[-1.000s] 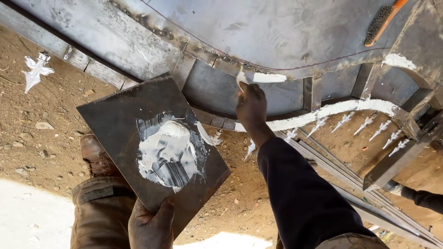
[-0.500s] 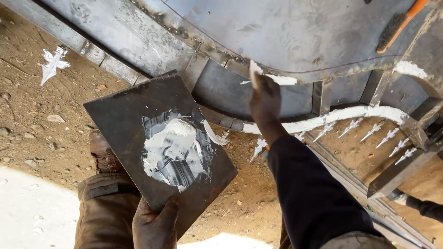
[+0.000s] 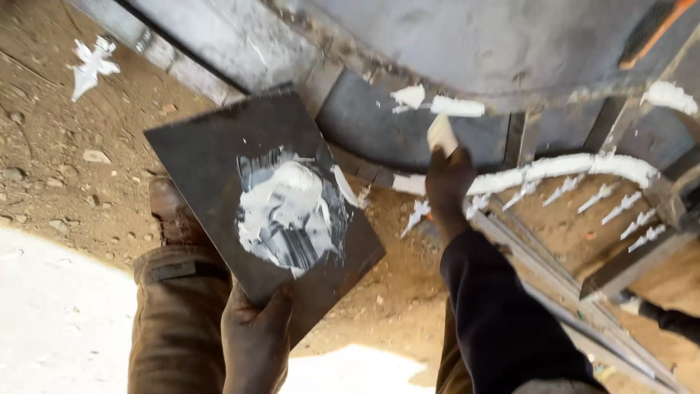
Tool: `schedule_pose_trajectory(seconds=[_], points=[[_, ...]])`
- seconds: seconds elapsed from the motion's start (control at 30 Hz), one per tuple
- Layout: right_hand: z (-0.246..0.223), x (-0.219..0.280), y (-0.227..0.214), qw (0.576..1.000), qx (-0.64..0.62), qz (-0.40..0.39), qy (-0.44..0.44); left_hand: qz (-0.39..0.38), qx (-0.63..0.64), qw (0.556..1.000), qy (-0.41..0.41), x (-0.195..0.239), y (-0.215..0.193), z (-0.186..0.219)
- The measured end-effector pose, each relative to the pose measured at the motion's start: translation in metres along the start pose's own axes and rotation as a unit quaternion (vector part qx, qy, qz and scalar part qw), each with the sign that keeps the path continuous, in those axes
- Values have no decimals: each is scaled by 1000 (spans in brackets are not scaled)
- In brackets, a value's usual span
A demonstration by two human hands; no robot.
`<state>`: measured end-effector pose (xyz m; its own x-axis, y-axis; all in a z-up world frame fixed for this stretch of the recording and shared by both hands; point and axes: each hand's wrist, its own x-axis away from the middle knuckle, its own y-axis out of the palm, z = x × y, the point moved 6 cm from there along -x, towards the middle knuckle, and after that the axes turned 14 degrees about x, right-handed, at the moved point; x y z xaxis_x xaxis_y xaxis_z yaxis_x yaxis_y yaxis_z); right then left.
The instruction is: Applying and smoothing filler paste onto the joints of a metal structure using a handheld spreader
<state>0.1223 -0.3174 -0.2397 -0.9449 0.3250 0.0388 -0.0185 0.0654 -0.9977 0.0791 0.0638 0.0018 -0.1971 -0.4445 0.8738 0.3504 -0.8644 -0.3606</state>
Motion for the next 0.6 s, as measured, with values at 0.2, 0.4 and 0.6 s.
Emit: schedule_pose_trajectory(seconds=[0.2,0.4,0.6], points=[[-17,-64,-5,985,-116,-15,123,39,-115,992,-37,-11,-11,-12],[-91,-98,41,998,-5,-31,-52,32,-18,998,-55,-15,-12,-16],[-121,-80,26,990,-43,-56,-122,-5,70,997,-11,-17,-7,-31]])
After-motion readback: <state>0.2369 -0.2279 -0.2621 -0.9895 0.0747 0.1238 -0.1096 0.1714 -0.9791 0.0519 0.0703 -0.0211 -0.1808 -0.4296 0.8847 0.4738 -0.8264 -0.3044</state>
